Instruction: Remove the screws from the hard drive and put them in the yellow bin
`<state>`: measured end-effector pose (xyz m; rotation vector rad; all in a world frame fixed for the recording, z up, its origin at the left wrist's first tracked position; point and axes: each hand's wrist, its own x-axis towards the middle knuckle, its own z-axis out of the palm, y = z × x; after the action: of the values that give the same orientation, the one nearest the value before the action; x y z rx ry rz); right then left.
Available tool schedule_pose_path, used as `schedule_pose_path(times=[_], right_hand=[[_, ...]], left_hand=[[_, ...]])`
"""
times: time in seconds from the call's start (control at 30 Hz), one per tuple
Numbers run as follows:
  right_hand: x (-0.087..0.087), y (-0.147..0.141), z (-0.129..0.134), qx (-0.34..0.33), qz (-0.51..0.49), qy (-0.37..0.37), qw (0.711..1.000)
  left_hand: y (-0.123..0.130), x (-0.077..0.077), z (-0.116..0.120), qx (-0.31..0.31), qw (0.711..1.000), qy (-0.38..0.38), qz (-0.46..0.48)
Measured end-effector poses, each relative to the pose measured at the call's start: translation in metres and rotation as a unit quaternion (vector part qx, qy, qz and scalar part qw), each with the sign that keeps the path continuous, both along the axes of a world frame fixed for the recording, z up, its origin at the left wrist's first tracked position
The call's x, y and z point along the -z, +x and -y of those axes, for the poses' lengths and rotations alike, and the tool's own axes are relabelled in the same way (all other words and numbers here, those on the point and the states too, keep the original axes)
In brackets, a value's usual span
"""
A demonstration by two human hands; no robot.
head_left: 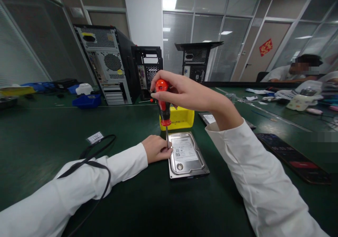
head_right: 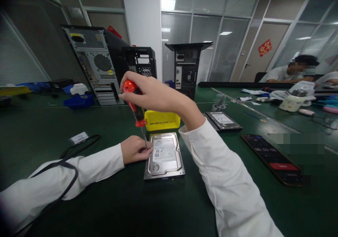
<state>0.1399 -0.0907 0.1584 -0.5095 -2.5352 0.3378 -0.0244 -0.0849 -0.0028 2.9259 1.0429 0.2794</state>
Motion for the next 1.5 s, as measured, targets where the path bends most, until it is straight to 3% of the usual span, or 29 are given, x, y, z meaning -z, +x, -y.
schedule_pose_path(times=[0.77,1.5], right_hand=[[0.001,0.002,-0.006,0.032,0.004,0.076,0.997],[-0.001,0.005,-0.002,0.017,0.014,0.064,0.998]], left_hand=[[-0.001,0.0,-0.002,0.023,0.999,-0.028,0.004],[-0.014,-0.006,0.002,0.064,0.995,-0.065,0.027]])
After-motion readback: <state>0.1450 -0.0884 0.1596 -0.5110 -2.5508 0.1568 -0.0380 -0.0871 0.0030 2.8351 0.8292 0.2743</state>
